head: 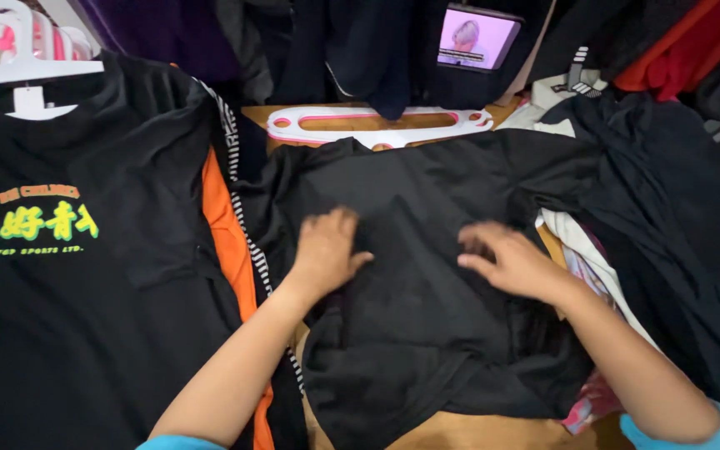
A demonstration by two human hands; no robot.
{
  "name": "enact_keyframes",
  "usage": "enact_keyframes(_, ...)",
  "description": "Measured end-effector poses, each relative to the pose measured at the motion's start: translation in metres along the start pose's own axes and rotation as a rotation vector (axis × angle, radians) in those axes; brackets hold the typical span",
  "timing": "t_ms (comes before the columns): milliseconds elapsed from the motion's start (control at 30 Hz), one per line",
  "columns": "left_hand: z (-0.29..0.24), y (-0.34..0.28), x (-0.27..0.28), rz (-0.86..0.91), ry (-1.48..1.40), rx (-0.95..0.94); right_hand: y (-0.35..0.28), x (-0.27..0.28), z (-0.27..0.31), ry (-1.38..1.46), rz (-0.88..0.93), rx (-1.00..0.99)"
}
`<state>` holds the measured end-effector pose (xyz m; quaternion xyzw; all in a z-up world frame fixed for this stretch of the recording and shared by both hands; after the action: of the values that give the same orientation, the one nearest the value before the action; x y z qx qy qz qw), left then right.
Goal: The person folds a black t-shirt on a wooden surface and places it on a white hanger. They then fold a second black t-shirt and place it on a pink hanger. Finally, they fold a pair of black shorts and place them on a white hanger.
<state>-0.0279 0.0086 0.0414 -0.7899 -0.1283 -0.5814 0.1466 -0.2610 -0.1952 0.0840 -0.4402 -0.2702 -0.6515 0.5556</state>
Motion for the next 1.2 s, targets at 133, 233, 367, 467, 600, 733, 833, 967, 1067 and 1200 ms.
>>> enact_keyframes(133,0.072,0.032,-0.059,-0.316,0.239,0.134,0.050,-0.043,-0.079,-0.263,-0.126,-0.047)
enact_keyframes(233,0.078,0.039,-0.077,-0.346,0.300,0.029,0.051,-0.065,-0.099,-0.316,-0.298,0.060)
enact_keyframes(367,0.067,0.035,-0.072,-0.406,0.381,-0.086,0.042,-0.073,-0.103,-0.441,-0.347,0.081)
enact_keyframes(467,0.058,0.027,-0.061,-0.221,0.257,-0.062,0.021,-0.061,-0.088,-0.316,-0.342,0.037)
enact_keyframes(600,0.073,0.039,-0.076,-0.292,0.391,-0.067,-0.005,-0.058,-0.058,-0.238,-0.165,-0.137)
enact_keyframes(733,0.069,0.033,-0.062,-0.363,0.296,-0.201,-0.012,-0.057,-0.045,-0.162,-0.076,-0.238)
enact_keyframes(833,0.055,0.023,-0.027,-0.253,0.256,-0.140,-0.016,-0.045,-0.039,-0.045,0.046,-0.268)
enact_keyframes(967,0.023,-0.007,0.002,0.324,-0.133,-0.047,-0.042,-0.032,-0.011,0.019,0.316,-0.259)
enact_keyframes(1067,0.016,-0.004,0.007,0.384,-0.265,-0.055,-0.037,-0.013,-0.014,-0.020,0.353,-0.214)
enact_keyframes(1200,0.036,0.007,0.026,-0.040,0.195,-0.006,-0.003,0.014,-0.037,-0.104,-0.102,-0.080)
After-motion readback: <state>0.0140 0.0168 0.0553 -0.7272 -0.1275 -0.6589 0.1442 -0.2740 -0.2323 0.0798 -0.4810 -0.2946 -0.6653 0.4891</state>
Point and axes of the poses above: each hand's wrist, its own y-axis towards the middle knuckle, its own x-axis out of the back of the hand, z = x × y, the point moved 2 cm from there along y, towards the middle knuckle, and after that the axes turned 4 degrees about z, right-handed, at the moved point
